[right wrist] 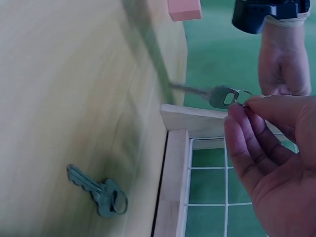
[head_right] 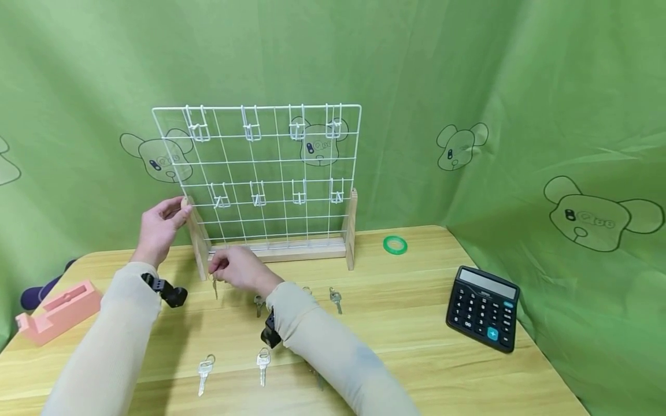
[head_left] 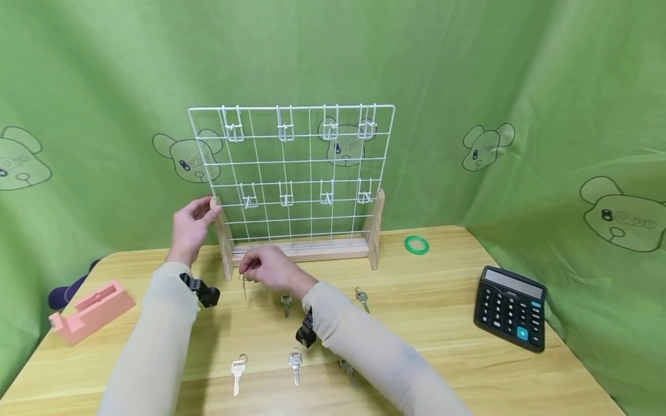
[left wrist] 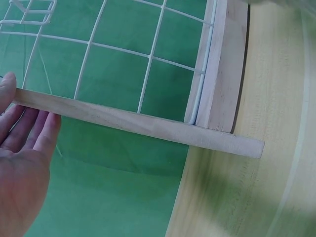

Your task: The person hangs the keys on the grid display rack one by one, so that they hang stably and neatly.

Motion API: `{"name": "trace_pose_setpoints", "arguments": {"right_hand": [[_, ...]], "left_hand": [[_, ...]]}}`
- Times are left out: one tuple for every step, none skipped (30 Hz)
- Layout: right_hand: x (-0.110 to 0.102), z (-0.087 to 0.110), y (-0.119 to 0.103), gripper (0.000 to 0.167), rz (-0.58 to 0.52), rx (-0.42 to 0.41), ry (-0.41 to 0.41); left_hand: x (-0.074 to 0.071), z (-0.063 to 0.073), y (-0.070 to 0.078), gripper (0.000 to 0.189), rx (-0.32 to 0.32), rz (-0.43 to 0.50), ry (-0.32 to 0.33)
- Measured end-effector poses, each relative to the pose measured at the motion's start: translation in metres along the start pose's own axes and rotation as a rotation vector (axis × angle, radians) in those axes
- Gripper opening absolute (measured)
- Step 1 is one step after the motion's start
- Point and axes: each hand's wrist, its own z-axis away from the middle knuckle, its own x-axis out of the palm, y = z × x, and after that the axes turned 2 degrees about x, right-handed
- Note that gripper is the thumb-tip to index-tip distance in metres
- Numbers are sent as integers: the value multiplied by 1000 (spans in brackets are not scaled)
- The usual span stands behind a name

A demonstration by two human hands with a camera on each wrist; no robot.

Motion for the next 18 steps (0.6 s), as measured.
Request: {"name": "trace_pose_setpoints", "arguments": {"right_hand": [[-2, 1, -1, 7, -6, 0, 0], [-3, 1, -2, 7, -8, 1, 1], [-5, 1, -3, 7, -9, 4, 6], [-6, 2, -3, 7, -2, 1, 10], [-8, 2, -3, 7, 3, -1, 12], [-9, 2, -4, 7, 3, -3, 11], [-11, 2, -5, 7, 9, -5, 9], [-12, 3, -6, 6, 16, -5, 9], [-14, 3, -8, 6, 22, -7, 10], [-16, 4, -9, 6, 24, -10, 7], [-18, 5, -12, 6, 25, -13, 7], [-20, 6, -14, 6, 26, -18, 7], [-22, 6, -16, 5, 30, -24, 10], [-24, 7, -19, 5, 28, -31, 12], [-25, 7, -21, 5, 29, -40, 16], [-27, 7, -23, 6, 28, -48, 21], [-29, 7, -25, 6, 28, -55, 26], [-30, 8, -27, 7, 25, -59, 32]], "left_hand": [[0, 0, 0, 53, 1, 0, 2], [0, 0, 0, 53, 2, 0, 5], [0, 0, 0, 52, 3, 0, 7], [1, 0, 0, 52, 4, -2, 9], [1, 0, 0, 52, 5, -1, 10], [1, 0, 0, 52, 4, 1, 13], [1, 0, 0, 52, 4, 2, 15], [1, 0, 0, 52, 4, 3, 17], [1, 0, 0, 52, 3, 6, 18], [1, 1, 0, 52, 1, 7, 20], [1, 1, 0, 52, 0, 7, 21], [1, 0, 0, 52, -1, 6, 20], [1, 0, 0, 52, -1, 6, 19], [1, 0, 0, 52, -1, 6, 18], [1, 0, 0, 52, -1, 5, 19], [1, 0, 0, 52, 0, 3, 19], [2, 0, 0, 52, 2, 1, 20], [2, 0, 0, 52, 4, 1, 21]]}}
